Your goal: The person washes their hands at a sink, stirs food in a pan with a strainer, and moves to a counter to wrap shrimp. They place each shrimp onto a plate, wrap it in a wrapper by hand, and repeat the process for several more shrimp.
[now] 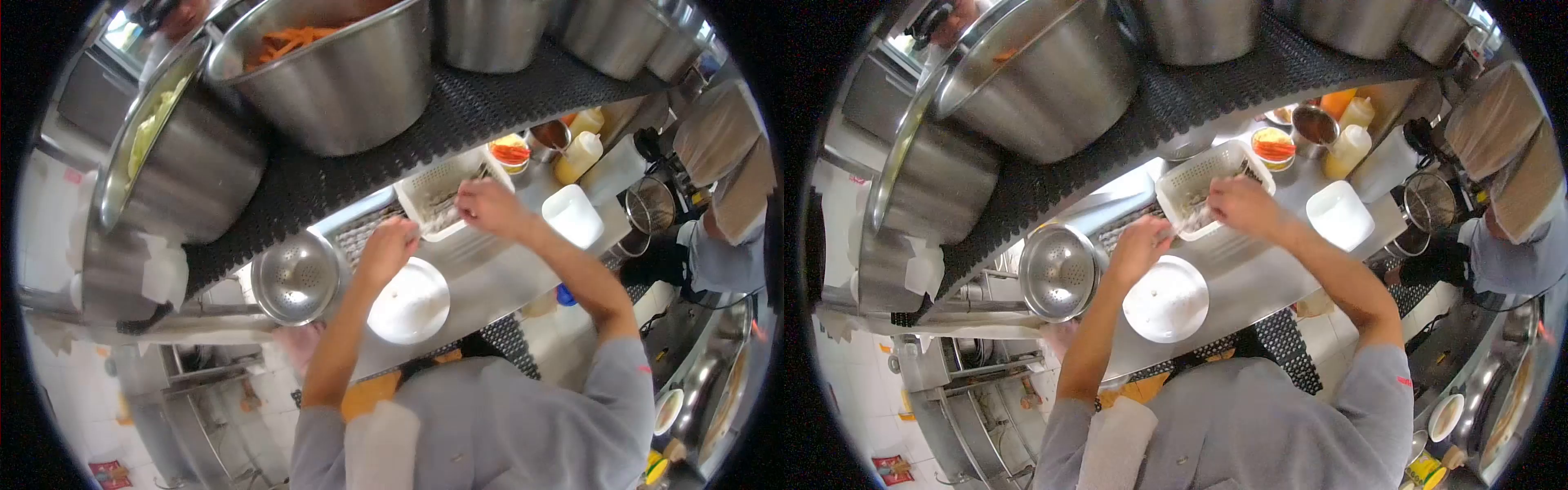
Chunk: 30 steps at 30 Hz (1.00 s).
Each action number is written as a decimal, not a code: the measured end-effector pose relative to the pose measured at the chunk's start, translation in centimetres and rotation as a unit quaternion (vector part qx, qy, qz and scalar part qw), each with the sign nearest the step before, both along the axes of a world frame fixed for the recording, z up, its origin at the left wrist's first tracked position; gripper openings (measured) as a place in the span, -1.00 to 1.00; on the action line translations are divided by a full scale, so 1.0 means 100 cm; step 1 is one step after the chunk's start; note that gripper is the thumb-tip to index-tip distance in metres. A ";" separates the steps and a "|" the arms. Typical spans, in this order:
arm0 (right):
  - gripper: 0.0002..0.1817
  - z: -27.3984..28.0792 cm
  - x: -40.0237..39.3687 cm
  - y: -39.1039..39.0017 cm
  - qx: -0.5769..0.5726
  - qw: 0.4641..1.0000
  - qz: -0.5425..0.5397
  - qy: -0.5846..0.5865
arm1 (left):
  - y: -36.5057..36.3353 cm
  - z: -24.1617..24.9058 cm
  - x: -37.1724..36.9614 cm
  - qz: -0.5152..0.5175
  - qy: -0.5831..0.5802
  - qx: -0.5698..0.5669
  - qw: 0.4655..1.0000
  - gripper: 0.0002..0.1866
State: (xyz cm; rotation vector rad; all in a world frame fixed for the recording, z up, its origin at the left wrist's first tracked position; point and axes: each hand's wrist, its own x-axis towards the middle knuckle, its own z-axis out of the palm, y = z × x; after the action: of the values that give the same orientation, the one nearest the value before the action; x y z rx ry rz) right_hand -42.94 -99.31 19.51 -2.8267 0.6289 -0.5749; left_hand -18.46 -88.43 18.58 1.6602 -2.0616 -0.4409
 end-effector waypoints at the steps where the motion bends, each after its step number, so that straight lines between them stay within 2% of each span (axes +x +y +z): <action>1: -0.92 0.004 -0.003 -0.020 -0.003 0.998 -0.049 0.045 | -0.022 -0.001 -0.008 0.001 0.000 -0.003 1.000 -0.77; 2: -0.93 0.006 -0.005 -0.037 -0.006 0.991 -0.098 0.090 | -0.044 -0.007 -0.013 0.007 -0.001 -0.011 1.000 -0.77; 4: -0.94 -0.012 -0.005 -0.069 -0.035 0.990 -0.087 0.104 | -0.075 -0.018 -0.023 0.017 -0.005 -0.022 1.000 -0.76; 5: -0.93 -0.009 -0.004 -0.077 -0.060 0.988 -0.078 0.119 | -0.088 -0.025 -0.027 0.043 -0.027 0.011 0.999 -0.77; 6: -0.91 -0.008 -0.002 -0.082 -0.025 0.977 -0.097 0.187 | -0.099 -0.032 -0.030 0.068 -0.048 0.046 0.995 -0.78; 7: -0.91 -0.008 0.000 -0.086 -0.027 0.977 -0.096 0.187 | -0.112 -0.056 -0.028 0.070 -0.049 0.044 0.995 -0.78; 9: -0.90 -0.019 -0.001 -0.092 -0.053 0.977 -0.063 0.195 | -0.131 -0.110 -0.022 0.124 -0.097 -0.080 0.984 -0.79; 10: -0.87 -0.043 -0.001 -0.102 -0.153 0.973 -0.042 0.169 | -0.125 -0.098 -0.027 0.126 -0.095 -0.030 0.987 -0.81; 11: -0.87 -0.044 -0.003 -0.100 -0.150 0.973 -0.038 0.169 | -0.117 -0.085 -0.032 0.128 -0.096 -0.026 0.987 -0.81; 13: -0.84 -0.041 -0.004 -0.095 -0.056 0.986 -0.055 0.149 | -0.108 -0.068 -0.037 0.079 -0.113 0.027 0.990 -0.81; 14: -0.84 -0.094 0.000 -0.120 -0.216 0.972 -0.040 0.077 | -0.119 -0.085 -0.033 0.082 -0.114 0.029 0.990 -0.81; 16: -0.84 -0.090 -0.007 -0.117 -0.187 0.978 -0.033 0.092 | -0.148 -0.138 -0.019 0.111 -0.252 0.062 0.959 -0.81; 17: -0.84 -0.078 -0.010 -0.111 -0.159 0.981 -0.029 0.108 | -0.139 -0.129 -0.022 0.114 -0.252 0.064 0.959 -0.81; 18: -0.84 -0.065 -0.015 -0.107 -0.158 0.981 -0.027 0.108 | -0.124 -0.121 -0.026 0.074 -0.266 -0.015 0.961 -0.82; 19: -0.83 -0.034 -0.015 -0.098 -0.096 0.983 -0.029 0.156 | -0.115 -0.114 -0.030 0.034 -0.278 -0.094 0.955 -0.83; 20: -0.83 -0.018 -0.014 -0.094 -0.033 0.978 -0.029 0.204 | -0.114 -0.113 -0.030 0.036 -0.279 -0.092 0.955 -0.83; 22: -0.82 -0.020 -0.013 -0.096 -0.016 0.978 -0.028 0.204 | -0.110 -0.111 -0.032 0.063 -0.134 -0.008 0.989 -0.85; 26: -0.82 -0.037 -0.014 -0.100 -0.030 0.982 -0.028 0.185 | -0.109 -0.095 -0.041 0.053 -0.197 -0.043 0.978 -0.86; 28: -0.82 -0.047 -0.008 -0.101 -0.007 0.980 -0.047 0.191 | -0.126 -0.085 -0.044 0.058 -0.286 0.078 0.953 -0.84; 29: -0.83 -0.050 -0.006 -0.102 0.017 0.978 -0.069 0.197 | -0.126 -0.088 -0.044 0.060 -0.286 0.078 0.953 -0.84; 30: -0.83 -0.052 -0.006 -0.104 0.016 0.978 -0.067 0.197 | -0.124 -0.090 -0.045 0.072 -0.268 -0.017 0.961 -0.83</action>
State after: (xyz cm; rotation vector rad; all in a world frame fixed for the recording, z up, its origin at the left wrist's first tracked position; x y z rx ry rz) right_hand -43.57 -109.67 14.31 -2.9016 0.8910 -0.0151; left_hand -23.01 -100.88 9.59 2.0592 -2.2642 0.1140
